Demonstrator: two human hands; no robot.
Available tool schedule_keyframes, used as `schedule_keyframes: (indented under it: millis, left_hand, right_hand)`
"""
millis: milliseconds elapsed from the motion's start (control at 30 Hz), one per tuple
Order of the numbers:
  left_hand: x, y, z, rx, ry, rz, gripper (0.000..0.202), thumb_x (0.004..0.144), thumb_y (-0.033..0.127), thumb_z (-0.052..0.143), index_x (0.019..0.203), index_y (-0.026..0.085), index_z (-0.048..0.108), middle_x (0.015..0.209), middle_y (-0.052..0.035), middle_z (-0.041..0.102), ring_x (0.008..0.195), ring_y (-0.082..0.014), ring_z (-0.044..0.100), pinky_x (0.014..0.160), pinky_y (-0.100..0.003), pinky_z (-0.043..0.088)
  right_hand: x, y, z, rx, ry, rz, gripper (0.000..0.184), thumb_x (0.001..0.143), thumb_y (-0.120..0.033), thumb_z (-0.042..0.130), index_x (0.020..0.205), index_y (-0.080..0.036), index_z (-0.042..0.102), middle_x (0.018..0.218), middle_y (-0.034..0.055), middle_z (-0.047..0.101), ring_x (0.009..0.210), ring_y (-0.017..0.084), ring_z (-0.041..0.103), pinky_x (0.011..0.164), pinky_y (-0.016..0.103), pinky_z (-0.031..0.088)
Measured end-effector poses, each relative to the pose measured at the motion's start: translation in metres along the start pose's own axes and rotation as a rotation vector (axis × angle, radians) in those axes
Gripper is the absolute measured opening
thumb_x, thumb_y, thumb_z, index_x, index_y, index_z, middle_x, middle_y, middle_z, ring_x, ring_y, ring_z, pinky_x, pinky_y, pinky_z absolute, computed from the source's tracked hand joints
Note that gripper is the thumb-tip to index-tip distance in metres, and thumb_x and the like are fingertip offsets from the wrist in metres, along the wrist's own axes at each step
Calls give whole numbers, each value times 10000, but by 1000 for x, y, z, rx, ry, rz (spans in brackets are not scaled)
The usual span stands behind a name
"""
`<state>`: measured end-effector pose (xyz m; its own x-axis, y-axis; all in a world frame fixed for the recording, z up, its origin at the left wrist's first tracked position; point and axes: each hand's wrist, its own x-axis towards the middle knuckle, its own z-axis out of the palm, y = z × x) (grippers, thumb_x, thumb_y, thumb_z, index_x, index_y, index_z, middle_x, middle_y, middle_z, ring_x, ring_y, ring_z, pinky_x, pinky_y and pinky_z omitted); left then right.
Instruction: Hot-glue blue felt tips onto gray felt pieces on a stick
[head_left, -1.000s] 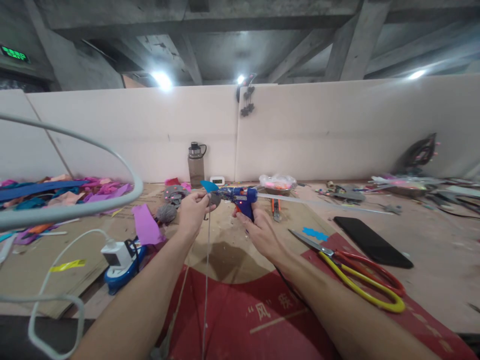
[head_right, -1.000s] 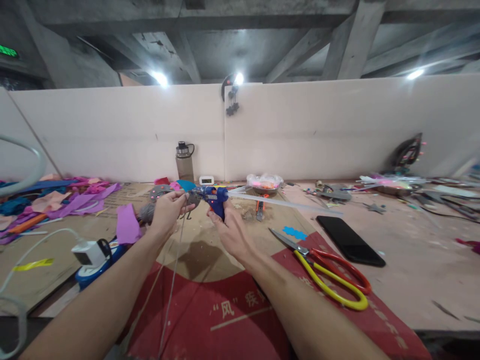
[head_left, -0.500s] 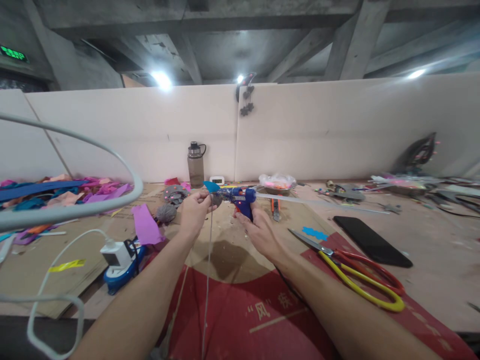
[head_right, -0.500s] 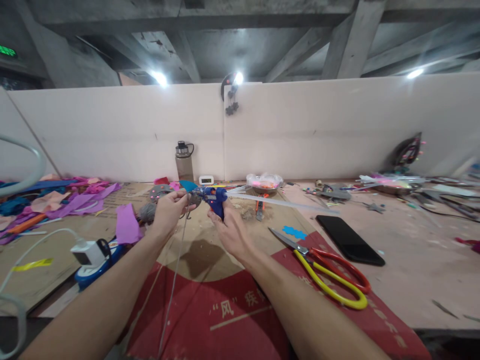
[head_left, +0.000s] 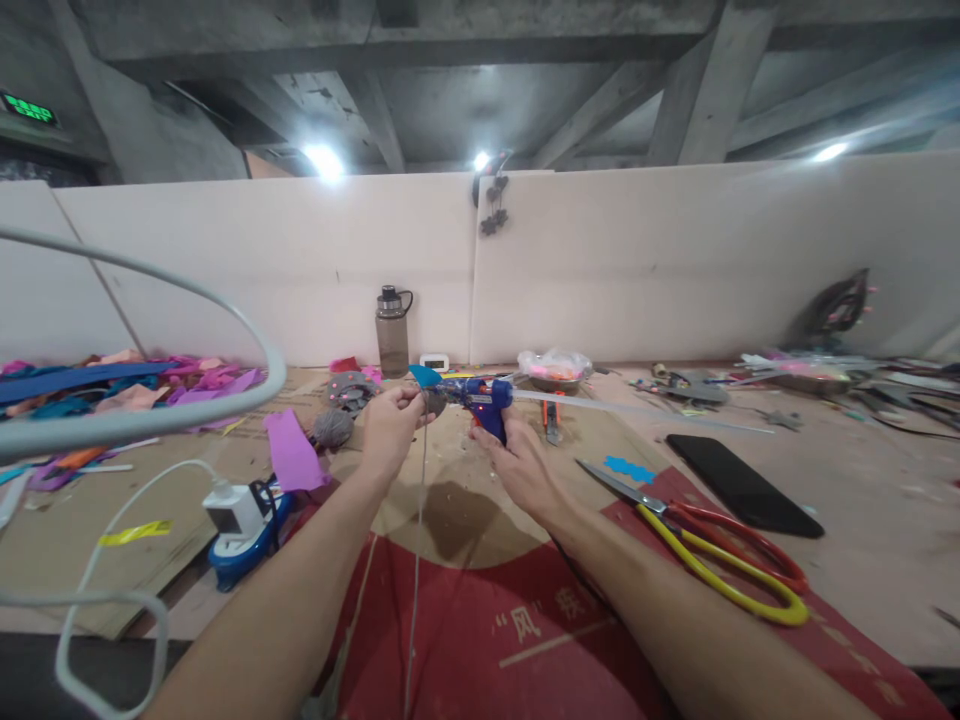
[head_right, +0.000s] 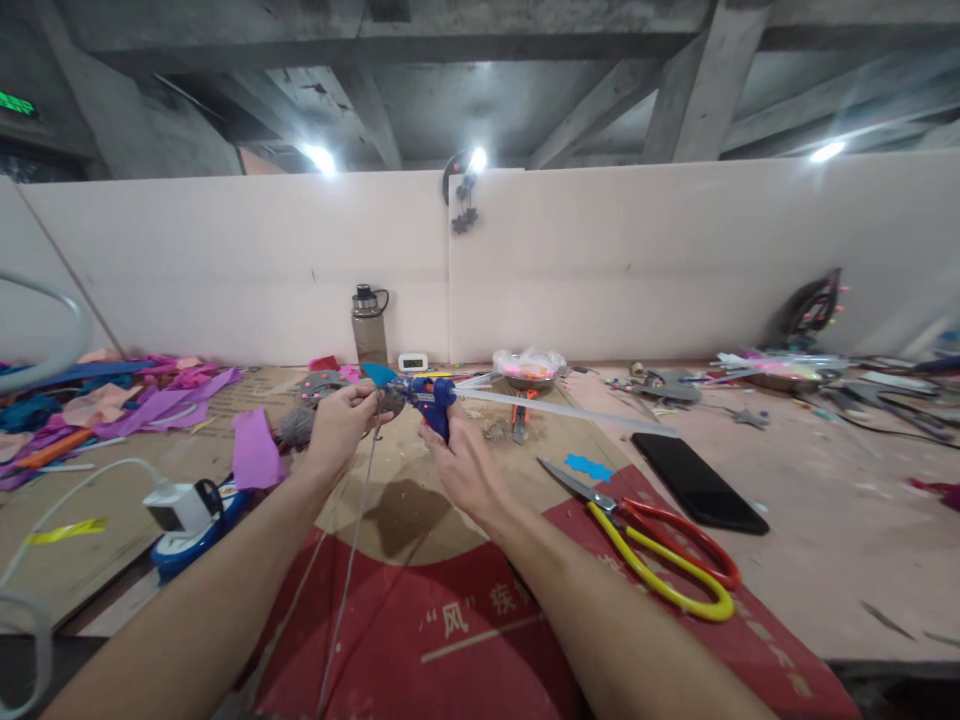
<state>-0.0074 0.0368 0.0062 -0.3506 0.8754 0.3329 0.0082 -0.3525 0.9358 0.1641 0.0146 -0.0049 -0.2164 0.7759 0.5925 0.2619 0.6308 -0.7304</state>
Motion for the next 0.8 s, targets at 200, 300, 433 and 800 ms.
schedule_keyframes:
  millis: [200, 300, 433, 800]
  left_hand:
    - [2, -4, -3, -3, -21, 35, 236, 649, 325, 662, 764, 118, 654, 683, -33, 648, 647, -144, 635, 676, -313, 558]
    - [2, -4, -4, 3, -24, 51, 251, 655, 336, 656, 789, 124, 663, 723, -43, 662, 675, -154, 640, 679, -321, 556]
    - [1, -4, -4, -11, -16, 45, 250, 651, 329, 657, 793, 123, 664, 719, -40, 663, 677, -154, 637, 682, -324, 555]
    - [3, -3, -3, -36, 1, 51, 226, 655, 331, 658, 753, 127, 647, 705, -35, 652, 642, -147, 631, 671, -324, 553]
  right_hand:
    - [0, 0, -2, -7, -11, 25, 260, 839, -343, 442, 994, -166, 552, 852, 41, 604, 735, 176, 520, 672, 291, 404]
    - [0, 1, -2, -11, -4, 23, 263, 839, -343, 436, 992, -165, 556, 846, 43, 603, 741, 181, 519, 681, 298, 405]
    - [1, 2, -2, 0, 3, 6, 270, 837, -321, 439, 1029, -165, 548, 875, 41, 605, 749, 178, 520, 700, 300, 408]
    - [2, 7, 0, -4, 42, -11, 271, 838, -331, 450, 1031, -170, 551, 878, 40, 605, 745, 178, 512, 708, 307, 407]
